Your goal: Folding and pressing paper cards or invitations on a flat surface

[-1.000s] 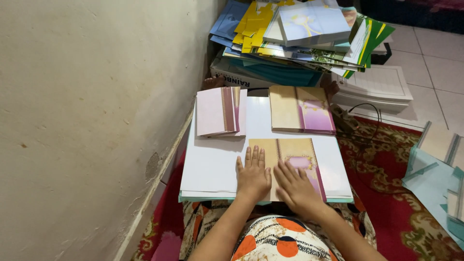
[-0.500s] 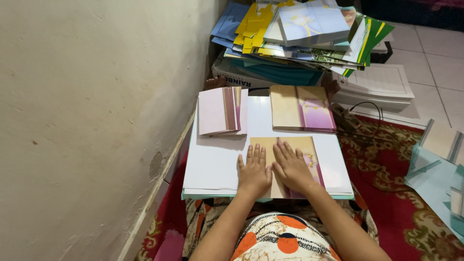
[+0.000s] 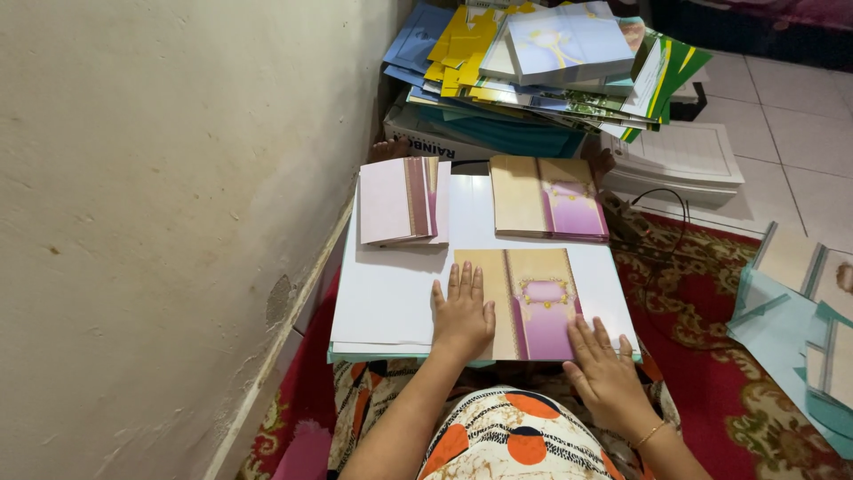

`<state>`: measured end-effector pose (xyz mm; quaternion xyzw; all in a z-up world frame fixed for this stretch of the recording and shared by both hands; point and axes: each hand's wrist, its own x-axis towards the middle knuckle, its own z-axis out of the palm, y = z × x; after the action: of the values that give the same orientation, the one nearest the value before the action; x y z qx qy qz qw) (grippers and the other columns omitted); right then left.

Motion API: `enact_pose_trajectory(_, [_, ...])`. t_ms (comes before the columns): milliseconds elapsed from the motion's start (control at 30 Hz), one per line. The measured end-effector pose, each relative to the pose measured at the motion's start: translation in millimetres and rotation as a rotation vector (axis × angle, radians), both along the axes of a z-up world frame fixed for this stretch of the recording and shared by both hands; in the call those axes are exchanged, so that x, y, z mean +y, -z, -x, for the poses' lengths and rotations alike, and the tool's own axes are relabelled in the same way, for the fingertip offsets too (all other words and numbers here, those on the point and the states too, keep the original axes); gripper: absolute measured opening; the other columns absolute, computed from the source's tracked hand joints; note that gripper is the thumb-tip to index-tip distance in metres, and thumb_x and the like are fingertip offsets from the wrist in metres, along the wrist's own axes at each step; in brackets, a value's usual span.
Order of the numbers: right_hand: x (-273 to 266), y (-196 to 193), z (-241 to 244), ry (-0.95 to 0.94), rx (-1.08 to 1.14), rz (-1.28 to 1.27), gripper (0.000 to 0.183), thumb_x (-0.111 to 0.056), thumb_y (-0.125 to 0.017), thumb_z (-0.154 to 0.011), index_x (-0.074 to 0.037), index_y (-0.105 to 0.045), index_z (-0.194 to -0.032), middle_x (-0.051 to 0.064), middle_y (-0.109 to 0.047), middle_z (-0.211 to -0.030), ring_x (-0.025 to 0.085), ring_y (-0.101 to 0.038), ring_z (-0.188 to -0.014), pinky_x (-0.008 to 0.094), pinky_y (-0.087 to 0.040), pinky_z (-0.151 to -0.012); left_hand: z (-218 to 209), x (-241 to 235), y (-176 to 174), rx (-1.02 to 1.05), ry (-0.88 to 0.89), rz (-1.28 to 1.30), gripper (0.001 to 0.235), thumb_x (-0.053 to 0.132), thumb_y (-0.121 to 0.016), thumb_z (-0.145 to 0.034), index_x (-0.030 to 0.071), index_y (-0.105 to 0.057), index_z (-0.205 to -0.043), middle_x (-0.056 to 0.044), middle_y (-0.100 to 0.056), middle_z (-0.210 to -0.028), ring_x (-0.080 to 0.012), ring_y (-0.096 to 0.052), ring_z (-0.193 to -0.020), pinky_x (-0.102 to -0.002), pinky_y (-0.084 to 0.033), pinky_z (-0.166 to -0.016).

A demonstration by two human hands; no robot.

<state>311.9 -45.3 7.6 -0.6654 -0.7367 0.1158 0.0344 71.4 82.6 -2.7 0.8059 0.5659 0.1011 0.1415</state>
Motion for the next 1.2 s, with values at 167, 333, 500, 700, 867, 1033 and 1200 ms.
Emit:
enact_pose_trajectory(167, [24, -31, 49, -0.22, 0.032, 0.137, 0.067, -0.049, -0.028, -0.104, -0.025, -0.008, -0.163, -0.003, -0.006, -0.17, 0.018, 0.005, -0.157, 0.047, 0.005, -0.122, -1, 3, 5, 0.007, 0.007, -0.001, 0.071, 0.042, -0.028, -0.098, 0.009, -0.017, -0.16, -0.012, -0.009, -0.169, -0.0306, -0.004, -0.156, -0.062, -0.003, -0.12])
enact_pose_trajectory(333, [119, 20, 57, -0.282, -0.137, -0.138, 0.062, -0.051, -0.029, -0.106, -0.028, -0.02, -0.164, -0.001, -0.024, -0.168, 0.024, -0.022, -0.152, 0.049, -0.019, -0.113, 10, -8, -23, -0.083, 0.057, 0.047, 0.066, 0.036, -0.032, -0.102, 0.005, -0.025, -0.16, -0.021, -0.019, -0.168, -0.0376, -0.008, -0.156, -0.067, -0.005, -0.117])
enact_pose_trajectory(500, [158, 24, 63, -0.143, -0.059, -0.09, 0.064, -0.056, -0.026, -0.107, -0.024, -0.023, -0.163, 0.001, -0.02, -0.171, 0.024, -0.016, -0.156, 0.055, -0.015, -0.119, 11, -8, -26, -0.087, 0.062, 0.059, 0.066, 0.037, -0.03, -0.102, 0.005, -0.025, -0.16, -0.021, -0.018, -0.168, -0.0371, -0.008, -0.157, -0.067, -0.004, -0.118])
enact_pose_trajectory(700, [74, -9, 69, -0.166, -0.069, 0.093, 0.066, -0.056, -0.024, -0.104, -0.028, -0.017, -0.163, -0.002, -0.013, -0.171, 0.021, -0.01, -0.155, 0.051, -0.012, -0.12, 12, -9, -29, -0.088, 0.059, 0.081, 0.067, 0.036, -0.031, -0.101, 0.005, -0.024, -0.16, -0.021, -0.017, -0.168, -0.0374, -0.007, -0.157, -0.067, -0.005, -0.118])
enact_pose_trajectory(867, [54, -2, 58, -0.288, -0.162, 0.005, 0.065, -0.052, -0.03, -0.106, -0.028, -0.015, -0.164, 0.0, -0.019, -0.17, 0.026, -0.015, -0.154, 0.049, -0.014, -0.118, 10, -6, -24, -0.096, 0.066, 0.062, 0.067, 0.035, -0.031, -0.101, 0.004, -0.024, -0.16, -0.022, -0.018, -0.168, -0.0379, -0.006, -0.157, -0.067, -0.003, -0.117])
enact_pose_trajectory(1033, [124, 0, 67, -0.177, -0.016, 0.045, 0.064, -0.053, -0.024, -0.106, -0.026, -0.017, -0.164, 0.0, -0.015, -0.171, 0.025, -0.01, -0.155, 0.054, -0.009, -0.121, 12, -12, -31, -0.103, 0.065, 0.064, 0.066, 0.035, -0.032, -0.102, 0.004, -0.026, -0.159, -0.022, -0.018, -0.168, -0.0377, -0.008, -0.157, -0.067, -0.004, -0.117])
enact_pose_trajectory(1200, [127, -1, 71, -0.128, -0.021, 0.001, 0.066, -0.054, -0.024, -0.107, -0.022, -0.018, -0.164, 0.003, -0.017, -0.171, 0.025, -0.011, -0.156, 0.052, -0.006, -0.122, 10, -8, -26, -0.098, 0.057, 0.049, 0.065, 0.035, -0.032, -0.101, 0.005, -0.027, -0.159, -0.021, -0.019, -0.168, -0.0369, -0.01, -0.157, -0.066, -0.006, -0.117])
